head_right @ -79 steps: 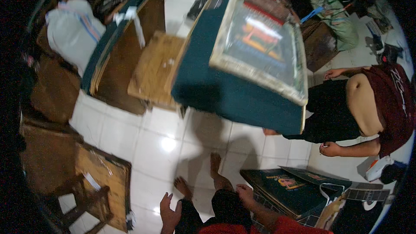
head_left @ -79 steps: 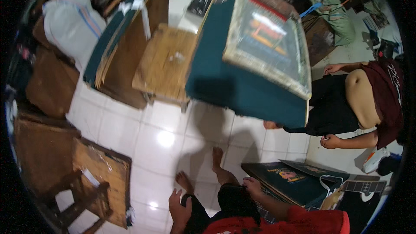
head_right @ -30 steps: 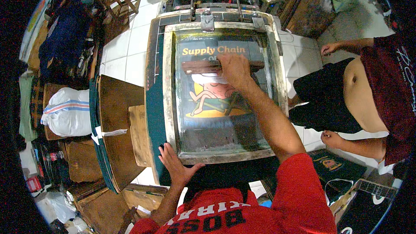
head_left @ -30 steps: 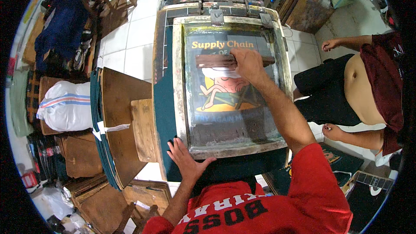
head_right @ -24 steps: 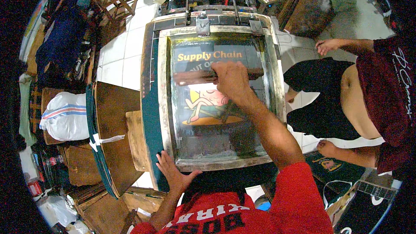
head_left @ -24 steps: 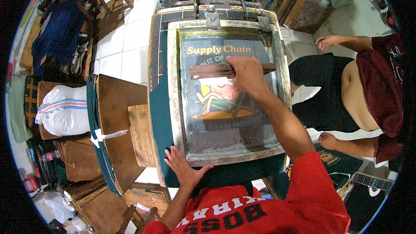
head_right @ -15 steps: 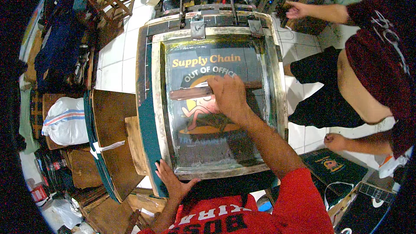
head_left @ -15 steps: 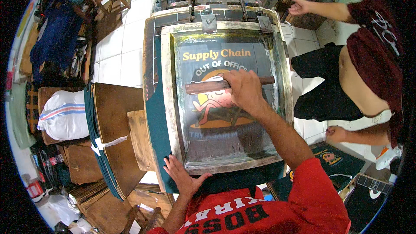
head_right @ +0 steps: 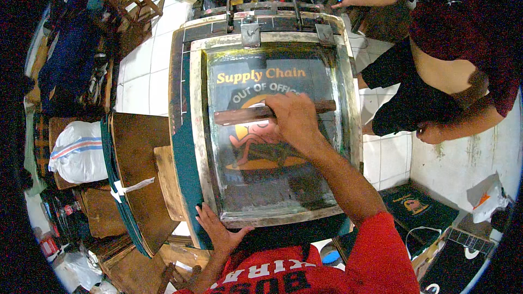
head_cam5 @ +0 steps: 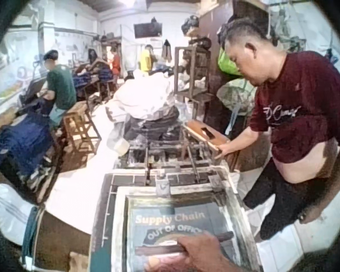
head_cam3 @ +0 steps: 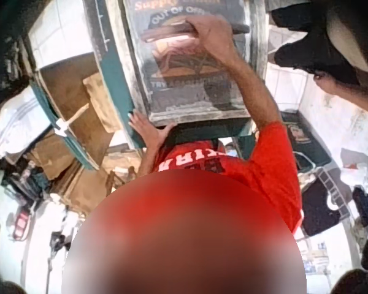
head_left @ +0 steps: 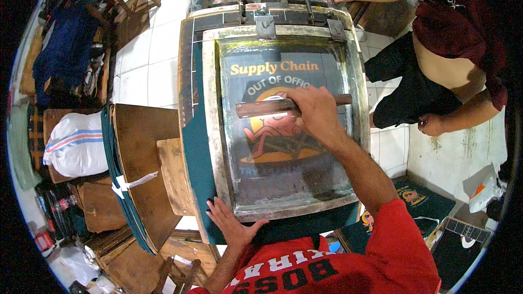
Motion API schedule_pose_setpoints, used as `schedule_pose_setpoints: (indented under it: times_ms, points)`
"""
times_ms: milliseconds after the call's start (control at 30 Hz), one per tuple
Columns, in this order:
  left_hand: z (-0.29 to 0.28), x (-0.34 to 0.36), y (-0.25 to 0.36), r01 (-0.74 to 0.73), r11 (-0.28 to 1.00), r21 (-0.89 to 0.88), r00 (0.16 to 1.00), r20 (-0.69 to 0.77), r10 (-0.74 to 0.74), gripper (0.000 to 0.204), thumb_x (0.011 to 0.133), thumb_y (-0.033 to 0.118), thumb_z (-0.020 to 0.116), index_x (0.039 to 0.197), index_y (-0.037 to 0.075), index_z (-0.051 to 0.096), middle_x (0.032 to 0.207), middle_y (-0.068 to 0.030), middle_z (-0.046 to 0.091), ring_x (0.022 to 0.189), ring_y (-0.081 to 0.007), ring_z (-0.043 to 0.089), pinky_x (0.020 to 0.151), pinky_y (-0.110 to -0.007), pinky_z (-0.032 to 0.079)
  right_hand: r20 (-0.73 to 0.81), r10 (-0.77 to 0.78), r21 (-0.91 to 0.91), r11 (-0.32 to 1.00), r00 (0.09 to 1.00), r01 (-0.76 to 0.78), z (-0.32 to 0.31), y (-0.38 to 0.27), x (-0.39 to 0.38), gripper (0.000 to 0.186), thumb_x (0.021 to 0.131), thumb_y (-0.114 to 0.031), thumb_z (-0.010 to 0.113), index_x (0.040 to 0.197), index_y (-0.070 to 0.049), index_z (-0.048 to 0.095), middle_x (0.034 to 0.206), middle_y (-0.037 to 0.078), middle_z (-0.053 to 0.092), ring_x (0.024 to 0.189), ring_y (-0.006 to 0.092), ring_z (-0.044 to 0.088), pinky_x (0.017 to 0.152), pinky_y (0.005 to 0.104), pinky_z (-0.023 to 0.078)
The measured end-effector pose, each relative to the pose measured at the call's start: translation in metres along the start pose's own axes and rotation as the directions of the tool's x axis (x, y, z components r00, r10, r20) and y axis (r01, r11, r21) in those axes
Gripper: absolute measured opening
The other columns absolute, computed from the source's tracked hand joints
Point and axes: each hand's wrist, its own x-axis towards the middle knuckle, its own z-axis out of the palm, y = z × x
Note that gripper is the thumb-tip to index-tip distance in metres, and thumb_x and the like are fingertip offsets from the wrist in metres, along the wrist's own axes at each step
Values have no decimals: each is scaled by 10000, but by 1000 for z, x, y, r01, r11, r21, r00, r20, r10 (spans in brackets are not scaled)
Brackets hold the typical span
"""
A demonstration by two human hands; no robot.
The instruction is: The person applies white ink to a screen printing frame using a brush, then uses a squeegee to press the ink through the mesh onto a dark green board. They repeat this process for multiple boards, stacking the finished printed boards to the side.
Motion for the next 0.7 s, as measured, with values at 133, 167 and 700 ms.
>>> schedule_pose_setpoints:
  times_ms: [133,167,700]
  points:
    - [0,0,0,-18,1000,11,1000,-9,18,1608,576,869,766,1588,-133,19,1651,-346,87,1557,-515,3,1227,-673,10,-39,-14,18,1000,999,15,3,3,1,495,627,-143,839,1105,-132,711,968,64,721,940,326,669,787,467,474]
    - [0,0,0,-13,1000,-1,1000,-6,13,1607,576,867,768,1590,-130,19,1652,-345,86,1557,-516,4,1226,-676,11,-15,-15,0,1000,1000,15,4,6,4,484,634,-153,840,1100,-127,710,960,72,722,937,333,673,788,471,478]
    - [-4,0,2,-3,1000,-31,1000,10,3,1594,579,860,773,1594,-120,30,1653,-349,75,1552,-527,9,1219,-690,6,-5,90,-108,990,996,-90,2,44,105,398,700,-186,849,1071,-103,731,1027,121,762,999,346,720,861,494,556]
